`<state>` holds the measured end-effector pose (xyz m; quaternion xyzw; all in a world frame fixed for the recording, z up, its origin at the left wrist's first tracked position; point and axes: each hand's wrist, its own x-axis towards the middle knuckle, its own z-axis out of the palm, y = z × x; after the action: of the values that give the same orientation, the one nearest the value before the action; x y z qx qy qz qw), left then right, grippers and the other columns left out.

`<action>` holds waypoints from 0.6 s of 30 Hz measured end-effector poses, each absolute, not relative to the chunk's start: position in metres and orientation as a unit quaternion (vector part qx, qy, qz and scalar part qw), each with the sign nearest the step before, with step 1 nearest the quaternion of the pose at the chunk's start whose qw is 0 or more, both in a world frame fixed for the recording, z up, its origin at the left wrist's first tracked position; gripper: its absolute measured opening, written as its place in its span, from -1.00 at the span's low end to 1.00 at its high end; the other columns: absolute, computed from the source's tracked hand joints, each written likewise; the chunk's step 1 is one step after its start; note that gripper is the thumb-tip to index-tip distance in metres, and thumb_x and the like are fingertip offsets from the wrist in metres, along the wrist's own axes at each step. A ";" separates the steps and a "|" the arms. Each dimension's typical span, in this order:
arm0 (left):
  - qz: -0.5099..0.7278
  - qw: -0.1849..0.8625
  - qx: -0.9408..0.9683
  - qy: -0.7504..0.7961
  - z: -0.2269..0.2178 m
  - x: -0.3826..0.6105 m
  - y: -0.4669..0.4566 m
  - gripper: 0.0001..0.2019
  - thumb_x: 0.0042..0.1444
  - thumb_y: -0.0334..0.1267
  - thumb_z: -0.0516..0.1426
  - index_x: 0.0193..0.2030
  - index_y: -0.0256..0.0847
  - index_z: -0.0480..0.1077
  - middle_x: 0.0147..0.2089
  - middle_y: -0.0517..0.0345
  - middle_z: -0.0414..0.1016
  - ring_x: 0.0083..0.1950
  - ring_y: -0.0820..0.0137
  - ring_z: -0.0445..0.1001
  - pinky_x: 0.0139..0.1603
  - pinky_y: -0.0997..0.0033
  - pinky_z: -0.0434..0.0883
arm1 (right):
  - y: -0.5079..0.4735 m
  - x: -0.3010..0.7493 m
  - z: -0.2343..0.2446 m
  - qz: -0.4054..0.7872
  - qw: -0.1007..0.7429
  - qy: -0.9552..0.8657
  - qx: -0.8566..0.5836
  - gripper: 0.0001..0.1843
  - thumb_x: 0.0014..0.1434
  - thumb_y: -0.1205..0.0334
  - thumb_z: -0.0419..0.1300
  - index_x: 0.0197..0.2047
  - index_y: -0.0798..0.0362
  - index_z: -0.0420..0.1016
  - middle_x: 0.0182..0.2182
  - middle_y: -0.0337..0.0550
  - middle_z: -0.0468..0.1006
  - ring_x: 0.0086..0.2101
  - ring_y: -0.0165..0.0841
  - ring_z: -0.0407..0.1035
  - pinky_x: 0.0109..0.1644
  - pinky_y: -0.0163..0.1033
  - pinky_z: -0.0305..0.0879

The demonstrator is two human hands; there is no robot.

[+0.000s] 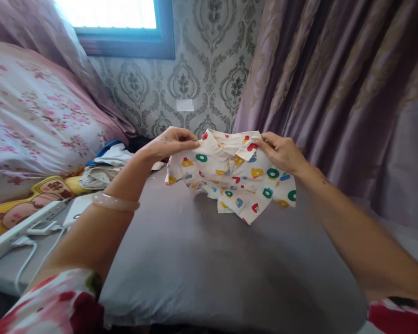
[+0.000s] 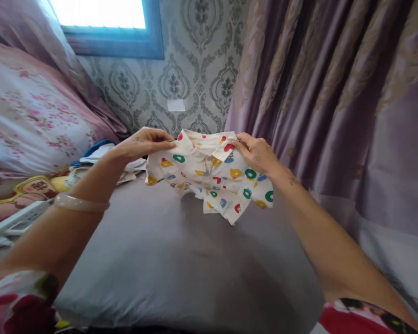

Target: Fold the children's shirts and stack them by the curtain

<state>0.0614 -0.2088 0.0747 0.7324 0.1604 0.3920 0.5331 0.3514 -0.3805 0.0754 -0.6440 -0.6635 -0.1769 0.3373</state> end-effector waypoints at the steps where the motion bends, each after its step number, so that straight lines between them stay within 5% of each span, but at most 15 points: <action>1: 0.406 0.533 0.724 0.164 0.082 0.056 -0.208 -0.78 -0.25 -0.33 0.39 -0.39 -0.28 0.54 -0.47 0.12 0.49 -0.39 0.34 0.50 -0.44 0.48 0.42 | -0.381 0.348 0.084 -0.154 0.351 -0.679 -0.626 -0.52 0.25 -0.23 0.01 -0.10 -0.05 0.53 -0.36 -0.21 0.58 -0.35 -0.30 0.44 -0.31 -0.27 0.25; 8: 0.477 0.367 0.768 0.219 0.123 0.038 -0.204 -0.86 -0.04 -0.28 0.26 -0.33 -0.29 0.52 -0.46 0.16 0.45 -0.31 0.33 0.52 -0.31 0.42 0.46 | -0.361 0.344 0.129 -0.065 0.368 -0.717 -0.588 -0.54 0.22 -0.20 0.05 -0.18 -0.03 0.57 -0.36 -0.21 0.59 -0.35 -0.31 0.44 -0.34 -0.26 0.33; 14: 0.377 0.143 0.870 0.283 0.141 0.044 -0.188 -0.88 0.02 -0.27 0.15 -0.38 -0.22 0.50 -0.47 0.20 0.44 -0.28 0.38 0.47 -0.21 0.39 0.42 | -0.333 0.347 0.147 -0.140 0.300 -0.722 -0.607 -0.59 0.12 -0.16 0.20 -0.44 0.03 0.55 -0.55 -0.20 0.52 -0.43 -0.31 0.38 -0.34 -0.23 0.25; 18: 0.480 0.044 0.839 0.253 0.145 0.060 -0.177 -0.86 0.10 -0.28 0.09 -0.38 -0.21 0.46 -0.45 0.21 0.42 -0.21 0.39 0.42 -0.05 0.34 0.36 | -0.321 0.346 0.155 -0.229 0.368 -0.688 -0.582 -0.58 0.22 -0.13 0.10 -0.34 0.03 0.57 -0.47 -0.18 0.55 -0.38 -0.29 0.39 -0.28 -0.21 0.24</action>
<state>0.0602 -0.1768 0.1449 0.8389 0.2531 0.4800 0.0435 0.3459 -0.3215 0.1554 -0.5818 -0.6884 -0.2289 0.3678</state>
